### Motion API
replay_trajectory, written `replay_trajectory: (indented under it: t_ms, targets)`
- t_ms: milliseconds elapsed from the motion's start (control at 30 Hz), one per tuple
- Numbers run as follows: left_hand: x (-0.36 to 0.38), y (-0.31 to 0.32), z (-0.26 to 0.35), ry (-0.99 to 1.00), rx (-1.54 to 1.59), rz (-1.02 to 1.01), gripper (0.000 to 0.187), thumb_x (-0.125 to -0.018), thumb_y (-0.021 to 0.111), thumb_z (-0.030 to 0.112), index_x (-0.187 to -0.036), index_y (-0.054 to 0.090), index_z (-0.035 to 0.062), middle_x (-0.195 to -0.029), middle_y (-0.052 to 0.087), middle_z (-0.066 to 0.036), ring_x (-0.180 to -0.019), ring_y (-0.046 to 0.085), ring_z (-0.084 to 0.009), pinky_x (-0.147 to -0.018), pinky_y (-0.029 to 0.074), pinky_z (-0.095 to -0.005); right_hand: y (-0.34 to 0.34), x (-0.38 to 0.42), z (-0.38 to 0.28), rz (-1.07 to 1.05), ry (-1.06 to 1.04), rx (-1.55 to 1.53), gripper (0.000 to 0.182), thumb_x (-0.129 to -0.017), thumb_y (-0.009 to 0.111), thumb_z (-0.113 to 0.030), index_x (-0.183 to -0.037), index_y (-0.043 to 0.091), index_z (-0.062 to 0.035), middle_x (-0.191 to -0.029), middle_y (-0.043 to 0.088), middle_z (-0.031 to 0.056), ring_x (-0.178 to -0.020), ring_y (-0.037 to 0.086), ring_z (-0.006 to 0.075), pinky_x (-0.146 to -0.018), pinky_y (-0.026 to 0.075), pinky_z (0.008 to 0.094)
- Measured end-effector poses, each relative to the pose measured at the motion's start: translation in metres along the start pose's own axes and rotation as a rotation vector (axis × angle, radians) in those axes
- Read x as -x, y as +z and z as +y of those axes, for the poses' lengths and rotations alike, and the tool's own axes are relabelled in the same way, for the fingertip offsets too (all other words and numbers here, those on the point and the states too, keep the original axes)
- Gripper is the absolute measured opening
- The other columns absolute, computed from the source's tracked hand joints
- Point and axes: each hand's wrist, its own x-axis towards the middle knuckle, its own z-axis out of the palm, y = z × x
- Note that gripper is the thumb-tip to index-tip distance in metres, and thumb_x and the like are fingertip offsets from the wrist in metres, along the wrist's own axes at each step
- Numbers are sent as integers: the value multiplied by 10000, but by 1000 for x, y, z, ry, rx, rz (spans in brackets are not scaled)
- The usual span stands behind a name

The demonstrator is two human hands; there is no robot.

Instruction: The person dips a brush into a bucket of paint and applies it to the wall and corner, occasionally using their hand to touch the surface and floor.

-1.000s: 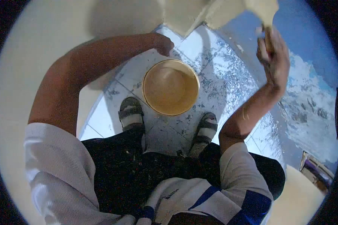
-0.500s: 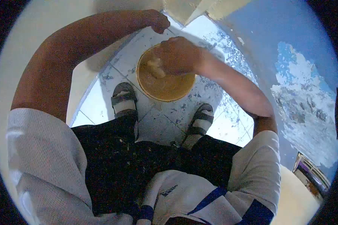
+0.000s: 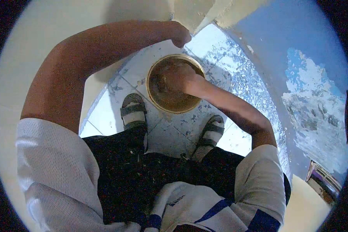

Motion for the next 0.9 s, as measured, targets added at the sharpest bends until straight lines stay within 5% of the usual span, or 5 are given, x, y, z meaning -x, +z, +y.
replay_trajectory:
  t_ms: [133,367,533,733,900]
  targets:
    - [5,-10,17,-10,25,-53,347,-784,569,303,-910,626,-15,-897,647,-212,-860,635,-352,-764,507,-450,24,13,6,330,-147,154,264,-847,494,-204,-988,633,-29,-923,650,157,-851,640,310,-727,514,427]
    - [12,2,21,-104,14,2,283,-726,616,185,-908,663,-26,-877,667,-182,-769,635,-298,-678,498,-427,56,12,8,187,13,158,237,-833,514,-195,-950,645,-36,-965,653,153,-858,649,288,-749,518,412]
    - [-60,51,-31,-19,82,-106,281,-690,550,145,-923,662,34,-926,653,-177,-839,627,-284,-729,489,-431,-42,38,-5,180,87,-1,205,-827,557,-214,-842,659,-37,-817,653,139,-785,639,286,-726,511,370]
    - [9,13,-12,-173,99,32,300,-751,555,222,-962,657,34,-968,652,-173,-911,624,-322,-791,495,-443,-173,95,61,-1,52,-678,300,-886,610,-251,-772,619,27,-559,470,69,-540,398,149,-515,353,315]
    - [-31,55,-59,-94,-82,-24,328,-775,564,278,-948,657,15,-976,650,-177,-929,623,-324,-821,495,-441,-123,160,128,459,564,-1148,269,-872,622,-264,-903,676,-2,-615,570,-29,-558,480,102,-505,393,272]
